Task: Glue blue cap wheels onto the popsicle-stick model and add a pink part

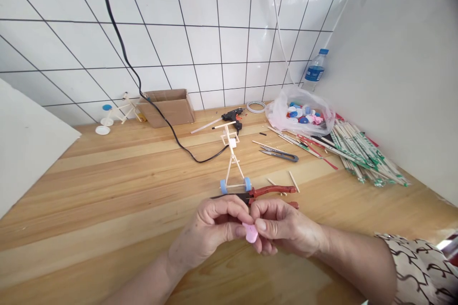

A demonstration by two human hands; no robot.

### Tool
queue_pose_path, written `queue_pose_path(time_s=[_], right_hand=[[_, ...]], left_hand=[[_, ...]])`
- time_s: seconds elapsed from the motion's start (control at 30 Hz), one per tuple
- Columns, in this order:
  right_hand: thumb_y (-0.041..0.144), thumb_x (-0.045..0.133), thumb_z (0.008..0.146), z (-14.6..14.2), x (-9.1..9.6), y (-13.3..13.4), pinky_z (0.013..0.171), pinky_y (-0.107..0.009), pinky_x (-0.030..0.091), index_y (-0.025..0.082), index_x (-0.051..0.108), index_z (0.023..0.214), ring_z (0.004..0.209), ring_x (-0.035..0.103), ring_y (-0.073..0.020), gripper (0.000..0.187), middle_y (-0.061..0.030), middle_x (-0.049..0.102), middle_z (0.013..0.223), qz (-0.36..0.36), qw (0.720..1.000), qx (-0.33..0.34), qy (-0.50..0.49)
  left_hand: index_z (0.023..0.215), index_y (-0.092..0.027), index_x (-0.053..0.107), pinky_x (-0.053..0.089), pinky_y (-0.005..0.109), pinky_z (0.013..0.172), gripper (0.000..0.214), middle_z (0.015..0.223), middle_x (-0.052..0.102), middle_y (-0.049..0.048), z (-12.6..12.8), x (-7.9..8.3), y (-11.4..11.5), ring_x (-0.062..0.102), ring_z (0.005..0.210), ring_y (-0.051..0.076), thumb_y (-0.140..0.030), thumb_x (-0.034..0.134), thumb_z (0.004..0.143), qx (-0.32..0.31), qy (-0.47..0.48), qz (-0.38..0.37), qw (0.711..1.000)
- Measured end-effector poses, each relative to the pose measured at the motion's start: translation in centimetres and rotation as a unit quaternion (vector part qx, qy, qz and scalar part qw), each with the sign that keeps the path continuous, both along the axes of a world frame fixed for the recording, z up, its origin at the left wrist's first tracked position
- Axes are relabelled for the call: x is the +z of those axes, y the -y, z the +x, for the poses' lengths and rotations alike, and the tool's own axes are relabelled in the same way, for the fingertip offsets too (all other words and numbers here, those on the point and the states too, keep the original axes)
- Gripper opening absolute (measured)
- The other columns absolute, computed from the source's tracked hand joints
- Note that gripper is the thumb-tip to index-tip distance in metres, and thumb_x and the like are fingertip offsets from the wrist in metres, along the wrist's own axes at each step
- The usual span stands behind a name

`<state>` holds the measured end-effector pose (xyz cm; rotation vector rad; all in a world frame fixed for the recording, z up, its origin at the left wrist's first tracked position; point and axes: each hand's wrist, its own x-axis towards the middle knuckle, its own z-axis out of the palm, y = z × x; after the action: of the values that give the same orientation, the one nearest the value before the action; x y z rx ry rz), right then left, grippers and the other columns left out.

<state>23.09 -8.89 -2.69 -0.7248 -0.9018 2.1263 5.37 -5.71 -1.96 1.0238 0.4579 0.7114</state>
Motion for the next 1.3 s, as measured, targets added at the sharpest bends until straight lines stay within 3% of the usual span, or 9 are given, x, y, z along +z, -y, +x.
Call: queue_pose_path(time_s=[0.33,0.5,0.67,0.83,1.03,1.3], right_hand=[[0.033,0.071,0.074,0.13,-0.34,0.04,0.042,-0.013,0.036,0.009,0.057,0.074,0.046,0.053,-0.0038,0.027,-0.0014,0.064,0.061,0.019,1.000,0.008,0.018],[0.037,0.067,0.076,0.21,-0.41,-0.10,0.042,-0.014,0.036,0.009,0.056,0.071,0.045,0.052,-0.0042,0.030,-0.0028,0.064,0.061,0.005,1.000,0.012,0.002],[0.033,0.072,0.072,0.26,-0.34,-0.04,0.042,-0.013,0.036,0.008,0.057,0.071,0.044,0.052,-0.0035,0.029,-0.0024,0.064,0.061,0.007,1.000,0.026,0.015],[0.031,0.076,0.067,0.27,-0.34,-0.09,0.041,-0.013,0.036,0.008,0.058,0.069,0.042,0.051,-0.0033,0.029,-0.0029,0.064,0.059,-0.004,0.999,0.037,0.029],[0.033,0.071,0.073,0.44,-0.54,-0.17,0.043,-0.014,0.039,0.008,0.059,0.070,0.045,0.054,-0.0046,0.028,-0.0039,0.065,0.060,-0.014,0.999,0.042,0.010],[0.028,0.073,0.070,0.47,-0.29,-0.22,0.043,-0.013,0.037,0.007,0.060,0.068,0.045,0.053,-0.0040,0.024,-0.0042,0.066,0.062,-0.017,0.997,0.048,0.056]], left_hand=[[0.074,-0.020,0.074,0.056,0.028,0.065,0.016,0.077,0.059,-0.0002,-0.22,0.19,-0.24,0.066,0.064,0.014,-0.006,0.069,0.071,-0.012,-0.035,0.039,0.999],[0.072,-0.018,0.072,0.056,0.034,0.065,0.013,0.076,0.060,-0.0008,-0.05,0.56,-0.13,0.068,0.064,0.018,-0.006,0.068,0.072,-0.024,-0.006,0.005,1.000],[0.075,-0.016,0.069,0.055,0.032,0.062,0.012,0.071,0.065,0.0002,0.08,0.71,0.05,0.069,0.064,0.019,-0.005,0.070,0.070,-0.048,0.004,-0.030,0.998],[0.068,-0.013,0.069,0.055,0.030,0.060,0.013,0.072,0.065,0.0001,0.12,0.41,-0.14,0.069,0.062,0.018,-0.001,0.071,0.065,-0.036,0.001,-0.023,0.999],[0.072,-0.014,0.069,0.055,0.037,0.062,0.011,0.071,0.065,0.0005,0.23,0.65,-0.03,0.070,0.065,0.023,-0.004,0.069,0.069,-0.059,0.031,-0.023,0.998],[0.068,-0.013,0.069,0.055,0.033,0.062,0.013,0.072,0.066,0.0008,0.18,0.24,0.04,0.069,0.064,0.019,0.000,0.072,0.064,-0.038,-0.006,-0.009,0.999]])
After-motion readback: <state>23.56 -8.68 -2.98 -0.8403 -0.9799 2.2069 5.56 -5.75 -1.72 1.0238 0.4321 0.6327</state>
